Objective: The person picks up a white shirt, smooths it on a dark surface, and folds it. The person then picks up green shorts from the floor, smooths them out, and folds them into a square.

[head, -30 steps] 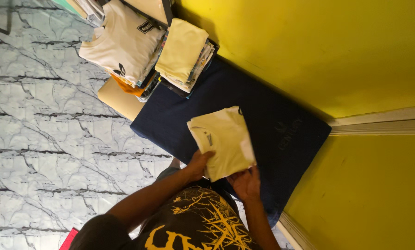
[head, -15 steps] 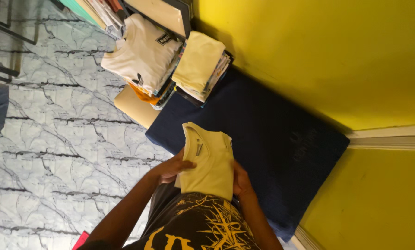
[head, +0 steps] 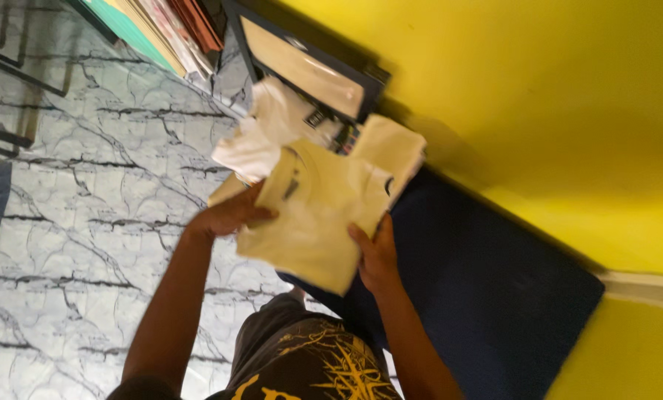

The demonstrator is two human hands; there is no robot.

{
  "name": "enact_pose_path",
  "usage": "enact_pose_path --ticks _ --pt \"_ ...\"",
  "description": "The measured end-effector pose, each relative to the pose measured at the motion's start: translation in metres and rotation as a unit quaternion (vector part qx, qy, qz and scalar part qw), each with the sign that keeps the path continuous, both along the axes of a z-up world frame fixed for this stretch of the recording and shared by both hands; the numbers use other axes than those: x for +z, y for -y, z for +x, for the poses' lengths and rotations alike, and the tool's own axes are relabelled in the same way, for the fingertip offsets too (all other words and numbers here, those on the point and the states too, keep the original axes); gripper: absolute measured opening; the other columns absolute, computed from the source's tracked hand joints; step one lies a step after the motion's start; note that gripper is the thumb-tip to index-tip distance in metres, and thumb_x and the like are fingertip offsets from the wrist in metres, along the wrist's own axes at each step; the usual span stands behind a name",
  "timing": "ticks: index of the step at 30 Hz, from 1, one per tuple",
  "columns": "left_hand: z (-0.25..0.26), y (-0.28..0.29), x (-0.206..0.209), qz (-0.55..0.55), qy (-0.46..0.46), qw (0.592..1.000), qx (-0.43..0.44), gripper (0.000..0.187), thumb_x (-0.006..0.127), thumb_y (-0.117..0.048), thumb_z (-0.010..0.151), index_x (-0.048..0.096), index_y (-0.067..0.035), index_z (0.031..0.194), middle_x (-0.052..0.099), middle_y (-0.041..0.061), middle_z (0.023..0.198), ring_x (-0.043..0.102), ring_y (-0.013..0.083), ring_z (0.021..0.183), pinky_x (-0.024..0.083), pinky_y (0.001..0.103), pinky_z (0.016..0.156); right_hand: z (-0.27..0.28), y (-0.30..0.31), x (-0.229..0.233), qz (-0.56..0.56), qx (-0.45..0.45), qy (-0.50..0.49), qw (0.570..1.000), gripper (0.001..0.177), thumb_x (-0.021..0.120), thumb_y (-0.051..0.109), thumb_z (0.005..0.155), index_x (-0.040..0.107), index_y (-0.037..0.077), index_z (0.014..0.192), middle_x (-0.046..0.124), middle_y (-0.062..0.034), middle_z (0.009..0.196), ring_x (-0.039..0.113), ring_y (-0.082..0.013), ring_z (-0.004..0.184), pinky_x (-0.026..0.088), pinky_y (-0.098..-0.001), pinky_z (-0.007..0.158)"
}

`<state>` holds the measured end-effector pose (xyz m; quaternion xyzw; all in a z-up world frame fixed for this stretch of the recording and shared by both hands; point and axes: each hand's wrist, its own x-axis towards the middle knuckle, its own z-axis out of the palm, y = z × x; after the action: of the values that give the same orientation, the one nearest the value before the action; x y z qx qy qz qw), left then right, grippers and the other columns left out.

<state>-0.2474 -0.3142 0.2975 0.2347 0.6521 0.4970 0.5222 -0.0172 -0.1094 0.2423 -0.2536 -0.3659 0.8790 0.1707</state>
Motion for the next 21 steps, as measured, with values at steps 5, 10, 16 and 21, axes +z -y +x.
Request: enact_pose_path --ticks 5,10,16,21 --pt "-0.143 -0.001 -0.012 -0.022 -0.129 0.991 -0.001 0.081 0.071 -0.008 0.083 0.039 -0.009 0.158 0.067 0.008 0.131 0.061 0.0148 0.092 0.053 0.031 0.070 -0.143 0.010 -0.019 0.021 -0.043 -0.076 0.996 0.057 0.071 -0.001 0.093 0.042 0.005 0.142 0.062 -0.0102 0.130 0.064 -0.0215 0.116 0.058 -0.0370 0.096" --pt "-0.237 -0.018 -0.082 -0.061 -0.153 0.985 0.044 0.085 0.071 -0.004 0.077 0.039 -0.015 0.155 0.070 0.014 0.122 0.066 0.0162 0.093 0.054 0.030 0.072 -0.220 0.015 -0.064 0.005 -0.060 -0.039 0.997 0.056 0.074 0.006 0.090 0.042 0.004 0.137 0.065 -0.0113 0.124 0.067 -0.0225 0.109 0.060 -0.0360 0.088" --pt "-0.243 -0.016 -0.172 -0.143 -0.421 0.894 0.060 0.087 0.070 -0.006 0.079 0.032 -0.004 0.157 0.060 0.027 0.129 0.057 0.0386 0.114 0.047 0.049 0.096 -0.224 0.035 -0.103 0.132 -0.137 0.149 0.970 0.080 0.080 0.018 0.086 0.035 0.004 0.151 0.059 -0.0187 0.130 0.064 -0.0253 0.109 0.057 -0.0341 0.079" --pt "-0.167 -0.029 -0.137 -0.087 -0.653 0.746 0.093 0.074 0.062 -0.026 0.096 0.036 -0.013 0.164 0.039 0.018 0.161 0.036 0.0396 0.148 0.030 0.055 0.123 -0.225 0.049 -0.080 0.512 -0.189 0.241 0.802 0.089 0.077 0.028 0.090 0.026 0.000 0.158 0.035 -0.0300 0.157 0.038 -0.0442 0.142 0.034 -0.0519 0.114"
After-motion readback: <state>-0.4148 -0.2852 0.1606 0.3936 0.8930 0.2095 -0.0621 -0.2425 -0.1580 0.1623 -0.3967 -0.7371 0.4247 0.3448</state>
